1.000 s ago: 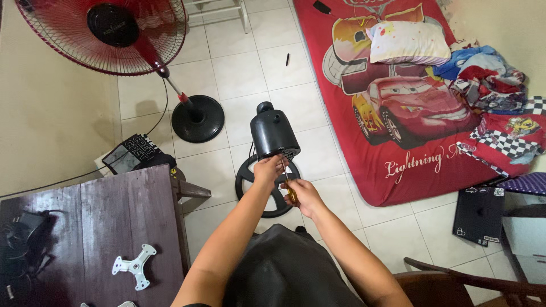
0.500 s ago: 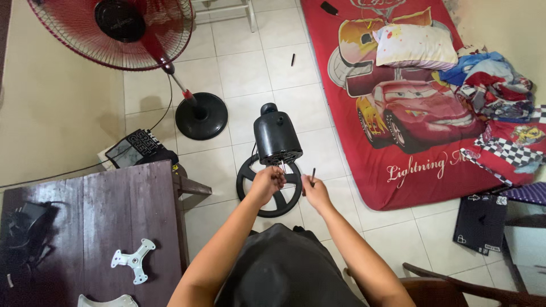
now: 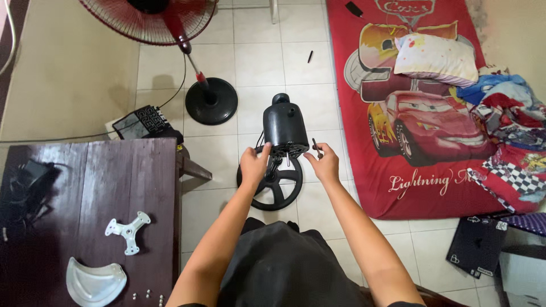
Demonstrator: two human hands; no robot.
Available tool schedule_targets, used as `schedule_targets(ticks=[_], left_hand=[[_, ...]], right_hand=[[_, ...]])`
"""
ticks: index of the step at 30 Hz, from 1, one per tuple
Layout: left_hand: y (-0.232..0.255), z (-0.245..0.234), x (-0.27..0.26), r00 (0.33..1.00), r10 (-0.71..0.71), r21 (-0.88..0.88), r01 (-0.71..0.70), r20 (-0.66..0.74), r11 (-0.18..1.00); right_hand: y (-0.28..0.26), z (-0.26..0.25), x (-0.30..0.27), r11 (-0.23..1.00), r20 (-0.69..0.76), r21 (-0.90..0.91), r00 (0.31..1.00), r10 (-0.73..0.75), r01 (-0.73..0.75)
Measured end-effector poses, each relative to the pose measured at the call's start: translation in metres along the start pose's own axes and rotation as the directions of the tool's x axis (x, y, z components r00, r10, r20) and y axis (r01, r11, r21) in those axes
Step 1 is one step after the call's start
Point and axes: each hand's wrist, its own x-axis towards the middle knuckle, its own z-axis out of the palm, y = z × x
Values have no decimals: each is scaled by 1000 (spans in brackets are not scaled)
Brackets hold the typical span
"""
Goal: The person assembles an electric fan by attaching the motor housing to the fan stand using a screwdriver. They repeatedly pick up screws from a nearby table and tighten them into the motor housing to secure it to the stand.
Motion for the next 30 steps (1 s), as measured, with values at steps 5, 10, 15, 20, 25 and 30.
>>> schedule_targets(ticks=[5, 10, 15, 20, 25, 30], left_hand=[[-1, 24, 9, 995, -43, -95, 51, 85, 994], [-3, 31, 13, 973, -187, -165, 208, 137, 964], [0, 35, 19, 931, -289, -328, 350, 221, 877], [1, 40, 23, 916, -294, -385, 384, 274, 839], [2, 40, 23, 952, -242, -234, 282, 186, 930], [10, 34, 22, 946, -268, -208, 303, 181, 930]], right_hand=[[2, 9, 5, 999, 24, 19, 999, 32, -33], [5, 15, 13, 999, 5, 44, 1000, -11, 11], [8, 19, 22, 995, 3, 96, 1000, -21, 20], [10, 16, 31, 988, -9, 144, 998, -63, 64], [13, 15, 33, 997, -17, 66, 999, -49, 50], [9, 16, 34, 993, -8, 102, 999, -54, 55]])
